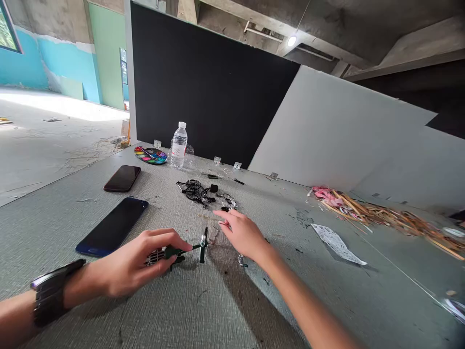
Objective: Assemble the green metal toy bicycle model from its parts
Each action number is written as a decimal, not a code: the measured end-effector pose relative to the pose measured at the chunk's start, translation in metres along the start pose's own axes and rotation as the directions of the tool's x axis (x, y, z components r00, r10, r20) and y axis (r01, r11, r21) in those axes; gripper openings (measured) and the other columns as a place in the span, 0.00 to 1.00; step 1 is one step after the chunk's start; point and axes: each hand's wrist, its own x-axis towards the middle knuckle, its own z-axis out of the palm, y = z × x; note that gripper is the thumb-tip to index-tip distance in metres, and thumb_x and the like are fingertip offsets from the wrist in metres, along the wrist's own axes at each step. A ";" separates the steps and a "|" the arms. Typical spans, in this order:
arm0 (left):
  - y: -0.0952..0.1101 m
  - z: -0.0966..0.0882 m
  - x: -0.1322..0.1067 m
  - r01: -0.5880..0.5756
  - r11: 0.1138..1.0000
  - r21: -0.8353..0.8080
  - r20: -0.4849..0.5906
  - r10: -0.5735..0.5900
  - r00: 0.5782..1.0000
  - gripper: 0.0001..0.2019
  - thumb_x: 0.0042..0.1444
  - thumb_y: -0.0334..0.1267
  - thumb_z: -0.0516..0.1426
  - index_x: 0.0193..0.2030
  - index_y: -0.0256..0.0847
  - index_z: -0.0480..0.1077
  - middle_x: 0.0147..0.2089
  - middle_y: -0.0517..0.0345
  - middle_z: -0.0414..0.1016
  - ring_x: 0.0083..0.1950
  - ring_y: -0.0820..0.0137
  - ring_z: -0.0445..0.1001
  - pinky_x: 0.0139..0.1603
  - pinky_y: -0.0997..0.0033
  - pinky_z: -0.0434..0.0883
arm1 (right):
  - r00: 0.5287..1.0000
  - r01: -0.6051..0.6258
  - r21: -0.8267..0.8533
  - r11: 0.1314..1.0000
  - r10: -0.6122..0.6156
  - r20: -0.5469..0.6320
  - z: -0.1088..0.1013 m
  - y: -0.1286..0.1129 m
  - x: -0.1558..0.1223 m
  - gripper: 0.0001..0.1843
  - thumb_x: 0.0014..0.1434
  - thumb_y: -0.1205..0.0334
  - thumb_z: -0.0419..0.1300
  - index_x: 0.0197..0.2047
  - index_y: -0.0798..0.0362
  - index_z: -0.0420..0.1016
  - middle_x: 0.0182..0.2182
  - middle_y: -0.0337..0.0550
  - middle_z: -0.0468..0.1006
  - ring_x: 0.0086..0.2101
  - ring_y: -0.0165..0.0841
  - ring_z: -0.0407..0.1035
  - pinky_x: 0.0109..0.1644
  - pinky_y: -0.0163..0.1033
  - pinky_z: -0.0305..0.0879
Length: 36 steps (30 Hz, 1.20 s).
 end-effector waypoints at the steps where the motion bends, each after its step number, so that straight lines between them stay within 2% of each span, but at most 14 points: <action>1: 0.001 0.000 0.000 -0.003 1.000 -0.001 0.000 0.003 1.000 0.13 0.69 0.32 0.51 0.55 0.41 0.72 0.49 0.51 0.79 0.47 0.60 0.79 0.48 0.60 0.74 | 1.000 0.004 -0.020 1.000 -0.004 0.011 0.004 -0.002 0.010 0.23 0.70 0.64 0.54 0.65 0.44 0.75 0.44 0.48 0.81 0.35 0.37 0.74 0.38 0.41 0.65; 5: 0.001 -0.002 0.001 -0.004 1.000 -0.010 0.008 0.004 1.000 0.13 0.68 0.30 0.51 0.55 0.42 0.72 0.50 0.51 0.79 0.50 0.59 0.78 0.49 0.60 0.74 | 0.998 0.023 -0.083 0.996 -0.019 0.053 0.018 -0.006 0.044 0.24 0.70 0.65 0.54 0.65 0.39 0.75 0.46 0.48 0.80 0.38 0.37 0.74 0.39 0.40 0.62; 8: -0.002 -0.002 -0.001 -0.009 1.000 -0.013 0.014 0.009 1.000 0.14 0.69 0.30 0.51 0.56 0.42 0.72 0.51 0.51 0.79 0.51 0.59 0.78 0.51 0.59 0.73 | 0.997 0.031 -0.117 0.993 -0.022 0.074 0.022 -0.007 0.055 0.22 0.70 0.63 0.54 0.63 0.37 0.77 0.45 0.47 0.80 0.38 0.37 0.73 0.38 0.39 0.60; 11: -0.005 -0.001 -0.002 -0.014 1.000 -0.011 0.010 0.014 1.000 0.14 0.69 0.30 0.51 0.57 0.42 0.72 0.51 0.50 0.79 0.51 0.59 0.78 0.51 0.59 0.73 | 0.997 0.032 -0.151 0.988 -0.020 0.078 0.022 -0.007 0.053 0.22 0.70 0.63 0.53 0.62 0.36 0.78 0.44 0.46 0.79 0.36 0.36 0.72 0.36 0.38 0.56; 15: -0.005 -0.001 -0.002 -0.014 1.000 -0.010 0.007 0.014 1.000 0.14 0.68 0.30 0.52 0.56 0.41 0.72 0.51 0.50 0.79 0.50 0.59 0.78 0.51 0.58 0.73 | 0.996 0.048 -0.175 0.983 -0.034 0.079 0.016 -0.006 0.037 0.24 0.69 0.65 0.53 0.62 0.35 0.78 0.43 0.46 0.78 0.31 0.33 0.69 0.32 0.38 0.51; 19: -0.002 -0.002 -0.001 -0.015 1.000 -0.011 0.012 0.015 1.000 0.13 0.68 0.30 0.52 0.56 0.41 0.72 0.50 0.50 0.79 0.49 0.59 0.78 0.50 0.58 0.74 | 0.997 0.058 -0.157 0.986 -0.049 0.060 0.013 -0.006 0.026 0.22 0.70 0.64 0.54 0.61 0.38 0.78 0.43 0.45 0.79 0.33 0.33 0.70 0.33 0.37 0.53; 24: -0.001 -0.002 0.000 -0.025 1.000 -0.008 -0.005 0.025 1.000 0.13 0.68 0.30 0.52 0.55 0.41 0.73 0.50 0.50 0.80 0.50 0.59 0.79 0.50 0.60 0.74 | 0.999 0.037 -0.141 0.989 -0.032 0.039 0.017 -0.011 0.036 0.20 0.70 0.64 0.56 0.60 0.40 0.79 0.45 0.44 0.79 0.36 0.34 0.73 0.35 0.37 0.58; 29: -0.004 -0.001 -0.002 -0.029 0.999 -0.015 0.007 0.029 1.000 0.14 0.68 0.30 0.52 0.56 0.42 0.72 0.51 0.51 0.79 0.50 0.60 0.78 0.51 0.61 0.73 | 0.998 0.033 -0.138 0.990 -0.025 0.062 0.018 -0.017 0.047 0.19 0.70 0.64 0.56 0.58 0.38 0.81 0.43 0.43 0.78 0.37 0.34 0.73 0.34 0.36 0.58; 36: -0.004 -0.001 -0.001 -0.027 0.999 -0.030 0.005 0.027 1.000 0.15 0.67 0.28 0.53 0.57 0.41 0.72 0.51 0.50 0.79 0.51 0.59 0.78 0.51 0.60 0.73 | 0.996 0.041 -0.118 0.992 -0.031 0.083 0.012 -0.015 0.036 0.18 0.71 0.64 0.54 0.53 0.40 0.84 0.39 0.42 0.75 0.33 0.32 0.70 0.32 0.35 0.53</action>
